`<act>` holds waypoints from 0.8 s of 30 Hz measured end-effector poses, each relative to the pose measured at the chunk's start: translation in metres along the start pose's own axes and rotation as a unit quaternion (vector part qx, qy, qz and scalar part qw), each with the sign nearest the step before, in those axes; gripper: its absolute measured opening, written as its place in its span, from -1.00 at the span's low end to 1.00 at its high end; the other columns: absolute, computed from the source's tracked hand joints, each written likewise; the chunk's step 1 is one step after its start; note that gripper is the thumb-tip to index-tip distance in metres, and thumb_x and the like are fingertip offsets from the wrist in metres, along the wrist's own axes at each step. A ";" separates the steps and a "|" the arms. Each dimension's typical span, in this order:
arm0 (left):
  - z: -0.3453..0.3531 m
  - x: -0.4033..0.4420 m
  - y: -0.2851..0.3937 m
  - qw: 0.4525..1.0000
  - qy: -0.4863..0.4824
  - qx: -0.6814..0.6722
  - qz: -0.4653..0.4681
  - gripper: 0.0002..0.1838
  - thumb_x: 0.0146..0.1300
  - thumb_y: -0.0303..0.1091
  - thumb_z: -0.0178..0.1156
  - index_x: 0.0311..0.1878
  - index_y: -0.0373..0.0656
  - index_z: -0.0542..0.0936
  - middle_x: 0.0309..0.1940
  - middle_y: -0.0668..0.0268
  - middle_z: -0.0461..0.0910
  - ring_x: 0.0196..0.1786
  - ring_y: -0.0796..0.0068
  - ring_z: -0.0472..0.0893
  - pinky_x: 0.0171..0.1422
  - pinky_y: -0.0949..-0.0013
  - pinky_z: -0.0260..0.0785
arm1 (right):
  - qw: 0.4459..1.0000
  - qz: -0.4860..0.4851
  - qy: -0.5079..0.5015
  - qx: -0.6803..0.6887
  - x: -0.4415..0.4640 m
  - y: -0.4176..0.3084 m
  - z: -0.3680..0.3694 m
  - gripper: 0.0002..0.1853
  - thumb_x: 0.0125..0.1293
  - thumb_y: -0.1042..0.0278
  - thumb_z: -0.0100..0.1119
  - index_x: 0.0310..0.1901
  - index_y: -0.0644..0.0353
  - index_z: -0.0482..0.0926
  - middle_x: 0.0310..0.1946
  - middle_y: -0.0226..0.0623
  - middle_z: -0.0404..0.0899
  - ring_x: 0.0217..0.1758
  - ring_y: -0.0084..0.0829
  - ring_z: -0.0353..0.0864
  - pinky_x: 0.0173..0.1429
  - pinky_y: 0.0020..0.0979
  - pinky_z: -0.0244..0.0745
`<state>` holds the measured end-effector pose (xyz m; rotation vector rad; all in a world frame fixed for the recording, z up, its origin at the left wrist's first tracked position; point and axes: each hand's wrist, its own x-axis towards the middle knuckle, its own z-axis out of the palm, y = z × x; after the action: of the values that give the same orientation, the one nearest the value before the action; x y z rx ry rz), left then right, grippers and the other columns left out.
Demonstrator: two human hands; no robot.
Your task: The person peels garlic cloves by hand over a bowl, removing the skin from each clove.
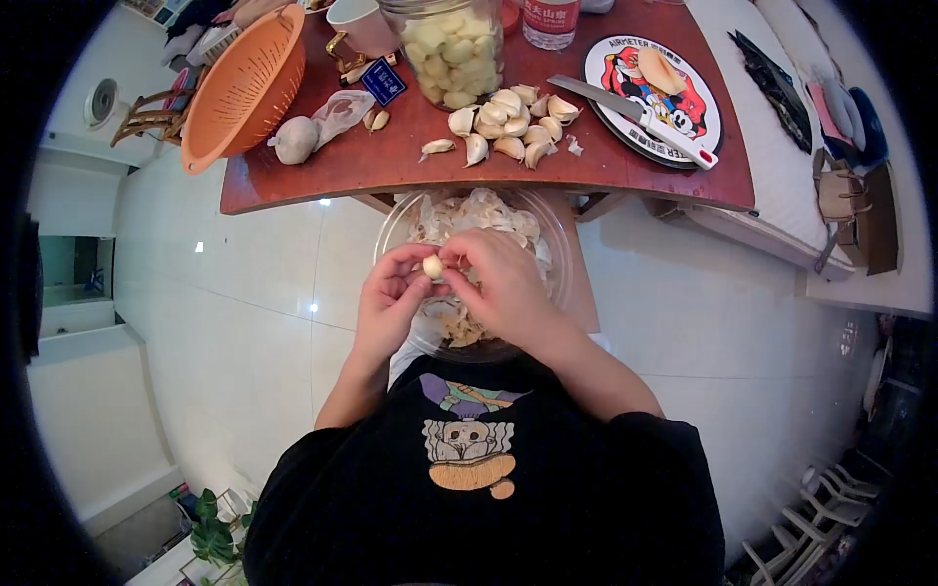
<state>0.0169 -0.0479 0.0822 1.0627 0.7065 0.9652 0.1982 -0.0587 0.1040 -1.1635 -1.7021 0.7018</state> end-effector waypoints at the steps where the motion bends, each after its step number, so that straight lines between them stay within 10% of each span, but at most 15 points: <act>1: 0.001 0.000 -0.001 1.000 0.000 -0.005 0.002 -0.68 0.42 -0.65 -0.03 0.20 -0.28 0.39 0.18 0.16 0.48 0.15 0.42 0.58 0.16 0.37 0.53 | 1.000 -0.010 0.005 0.001 0.000 0.000 0.001 -0.75 0.10 0.61 0.34 -0.19 0.23 0.52 -0.26 -0.25 0.58 -0.19 -0.27 0.60 -0.10 -0.36 0.48; 24: 0.008 -0.002 -0.002 1.000 0.018 0.015 0.006 -0.68 0.42 -0.63 0.01 0.21 -0.32 0.38 0.14 0.16 0.50 0.12 0.43 0.60 0.13 0.39 0.53 | 0.997 -0.054 0.050 0.030 -0.003 0.003 0.004 -0.73 0.11 0.65 0.27 -0.19 0.21 0.44 -0.29 -0.22 0.56 -0.24 -0.19 0.59 -0.17 -0.28 0.49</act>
<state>0.0239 -0.0528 0.0834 1.0791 0.7483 0.9884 0.1957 -0.0596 0.0986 -1.0403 -1.6346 0.6141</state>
